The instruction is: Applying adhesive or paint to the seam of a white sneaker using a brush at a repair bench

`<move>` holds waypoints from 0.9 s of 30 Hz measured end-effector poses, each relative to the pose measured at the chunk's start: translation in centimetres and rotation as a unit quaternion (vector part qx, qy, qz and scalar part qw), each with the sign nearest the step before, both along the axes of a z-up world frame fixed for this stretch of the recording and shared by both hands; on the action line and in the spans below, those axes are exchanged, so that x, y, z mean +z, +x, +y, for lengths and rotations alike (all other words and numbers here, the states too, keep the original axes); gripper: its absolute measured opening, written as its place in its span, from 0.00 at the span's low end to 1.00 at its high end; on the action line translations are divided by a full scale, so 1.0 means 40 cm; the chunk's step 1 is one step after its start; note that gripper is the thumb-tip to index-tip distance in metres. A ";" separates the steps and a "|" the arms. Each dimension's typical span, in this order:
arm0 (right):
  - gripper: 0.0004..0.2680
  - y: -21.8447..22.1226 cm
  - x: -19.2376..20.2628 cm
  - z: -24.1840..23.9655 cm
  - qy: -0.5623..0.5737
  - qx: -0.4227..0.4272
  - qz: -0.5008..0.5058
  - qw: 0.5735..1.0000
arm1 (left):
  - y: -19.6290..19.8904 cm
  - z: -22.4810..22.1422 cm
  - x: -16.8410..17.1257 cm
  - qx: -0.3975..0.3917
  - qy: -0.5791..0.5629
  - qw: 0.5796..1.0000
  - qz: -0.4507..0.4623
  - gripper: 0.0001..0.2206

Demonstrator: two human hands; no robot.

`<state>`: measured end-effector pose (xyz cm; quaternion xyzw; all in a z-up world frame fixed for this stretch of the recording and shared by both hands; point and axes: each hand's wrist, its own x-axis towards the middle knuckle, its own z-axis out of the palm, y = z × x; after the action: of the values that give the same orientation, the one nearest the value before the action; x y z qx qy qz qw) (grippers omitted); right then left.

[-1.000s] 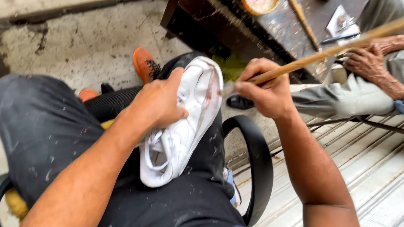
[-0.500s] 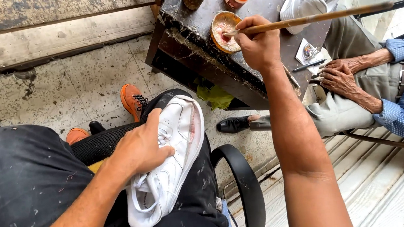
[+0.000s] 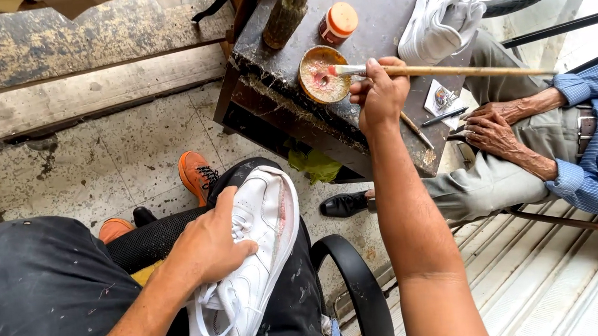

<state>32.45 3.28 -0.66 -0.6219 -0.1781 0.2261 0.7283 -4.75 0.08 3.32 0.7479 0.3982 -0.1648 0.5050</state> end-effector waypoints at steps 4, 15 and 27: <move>0.07 0.058 -0.080 -0.017 0.036 -0.005 0.110 0.993 | 0.003 -0.004 -0.007 0.016 -0.004 1.000 0.000 0.45; 0.11 0.019 -0.035 -0.069 0.103 0.041 0.262 0.959 | 0.027 -0.003 0.093 0.020 0.075 0.997 0.015 0.53; 0.08 -0.191 0.183 -0.267 0.124 0.322 0.069 0.936 | 0.066 -0.007 0.054 -0.028 0.040 0.995 0.091 0.49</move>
<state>24.83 -7.40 6.66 -0.4191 -0.3452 0.4670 0.6979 -2.11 -0.19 5.48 0.7599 0.4281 -0.2302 0.4317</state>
